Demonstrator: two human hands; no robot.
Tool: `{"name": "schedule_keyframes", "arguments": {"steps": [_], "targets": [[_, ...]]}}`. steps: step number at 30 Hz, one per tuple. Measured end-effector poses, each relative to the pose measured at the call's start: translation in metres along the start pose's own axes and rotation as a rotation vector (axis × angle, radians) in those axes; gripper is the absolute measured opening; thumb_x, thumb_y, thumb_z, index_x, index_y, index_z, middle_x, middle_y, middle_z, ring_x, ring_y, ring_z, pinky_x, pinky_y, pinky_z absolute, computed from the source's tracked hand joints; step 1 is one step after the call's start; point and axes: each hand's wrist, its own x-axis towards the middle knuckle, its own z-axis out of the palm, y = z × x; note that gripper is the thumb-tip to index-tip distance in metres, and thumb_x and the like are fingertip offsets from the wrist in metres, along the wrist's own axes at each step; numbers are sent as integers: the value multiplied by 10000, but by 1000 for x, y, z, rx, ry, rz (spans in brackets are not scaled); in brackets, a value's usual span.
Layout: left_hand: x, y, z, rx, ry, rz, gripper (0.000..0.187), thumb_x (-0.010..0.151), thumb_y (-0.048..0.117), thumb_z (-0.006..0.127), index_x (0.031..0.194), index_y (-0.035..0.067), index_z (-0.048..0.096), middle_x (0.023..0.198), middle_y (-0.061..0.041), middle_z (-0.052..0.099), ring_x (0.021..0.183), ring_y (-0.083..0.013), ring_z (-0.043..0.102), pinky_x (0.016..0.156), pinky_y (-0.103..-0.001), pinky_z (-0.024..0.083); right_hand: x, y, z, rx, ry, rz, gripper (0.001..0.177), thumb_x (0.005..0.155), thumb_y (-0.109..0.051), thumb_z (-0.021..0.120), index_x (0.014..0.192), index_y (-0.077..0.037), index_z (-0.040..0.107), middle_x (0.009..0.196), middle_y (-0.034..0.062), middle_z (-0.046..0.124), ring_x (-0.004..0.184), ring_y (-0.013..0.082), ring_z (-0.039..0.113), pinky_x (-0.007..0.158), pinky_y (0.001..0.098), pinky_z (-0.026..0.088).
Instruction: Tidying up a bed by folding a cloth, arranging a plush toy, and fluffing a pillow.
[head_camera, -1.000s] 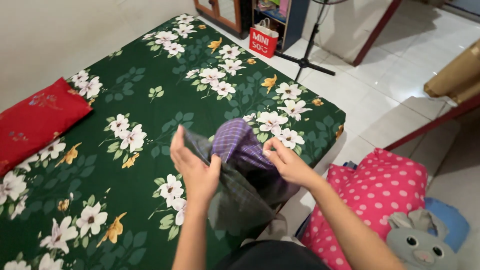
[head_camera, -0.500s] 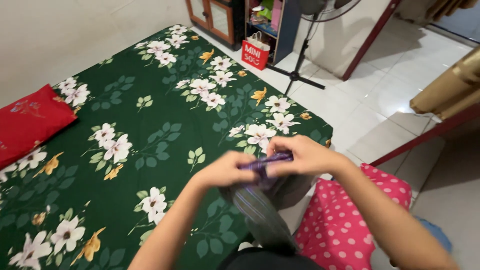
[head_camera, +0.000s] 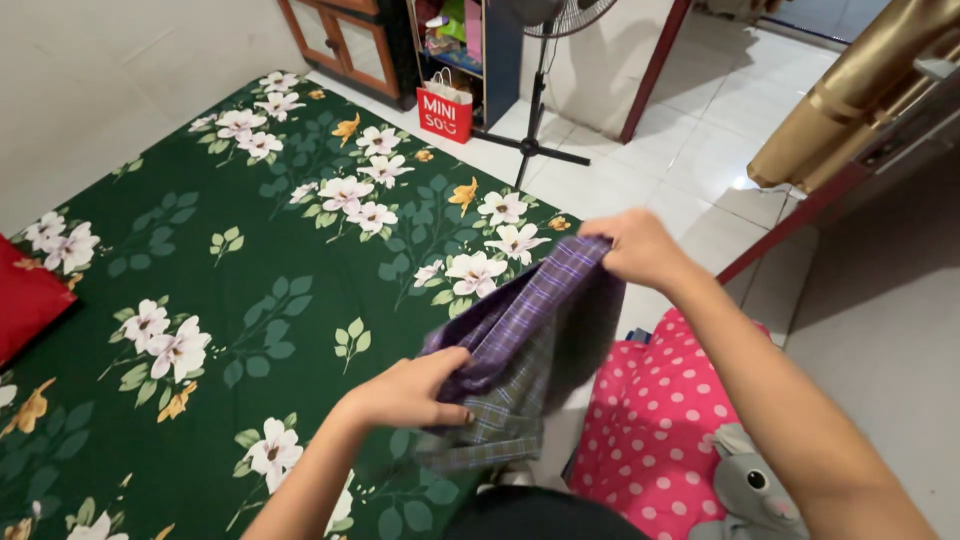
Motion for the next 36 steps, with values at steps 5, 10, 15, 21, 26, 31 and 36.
{"name": "schedule_keyframes", "arguments": {"steps": [5, 10, 15, 21, 26, 31, 36], "targets": [[-41, 29, -31, -13, 222, -334, 519, 702, 402, 799, 1138, 158, 656, 908, -90, 750, 841, -284, 759, 777, -393, 586, 14, -2, -18, 140, 114, -117, 283, 743, -71, 625, 967, -175, 763, 804, 108, 736, 685, 271, 710, 670, 360, 555], [-65, 21, -21, 370, 41, -664, 337, 736, 443, 756, 940, 175, 764, 898, -112, 754, 907, -322, 739, 834, -428, 585, 30, 1, -33, -331, -81, -217, 267, 682, -121, 729, 915, -226, 806, 690, 131, 704, 655, 345, 661, 615, 444, 526], [-87, 27, -30, 383, -5, -880, 326, 777, 473, 716, 919, 183, 769, 902, -83, 771, 948, -308, 733, 865, -435, 591, 64, -19, -82, -415, 403, -465, 118, 802, -112, 734, 906, -165, 747, 792, 87, 683, 704, 305, 659, 613, 396, 497], [-128, 18, -17, 537, 47, -974, 171, 796, 260, 649, 931, 306, 744, 776, -5, 790, 868, -235, 770, 886, -399, 549, 67, -42, -110, -380, 676, -605, 100, 948, -140, 759, 874, -83, 722, 850, 80, 697, 754, 280, 674, 642, 342, 499], [-163, 83, -45, 978, 1157, -757, 205, 899, 149, 677, 1088, 110, 747, 827, -117, 699, 818, -331, 692, 799, -462, 522, 75, 14, -87, -215, 718, -498, 71, 951, -100, 691, 927, -49, 734, 902, 109, 702, 818, 265, 666, 728, 332, 495], [-196, 6, -29, 104, 1976, -73, 138, 1151, 104, 526, 1162, 67, 659, 1103, -109, 700, 972, -274, 699, 882, -337, 586, 99, 78, 27, 603, 129, 27, 135, 941, -59, 604, 989, -14, 721, 895, 226, 668, 822, 178, 592, 732, 351, 450], [-211, -30, -48, 754, 1385, -669, 139, 983, 83, 573, 1000, 10, 690, 800, -195, 643, 711, -343, 664, 675, -400, 508, 166, 94, 18, -80, -316, 126, 339, 836, -42, 547, 1116, -127, 717, 866, 241, 697, 751, 404, 696, 692, 519, 561]]}}
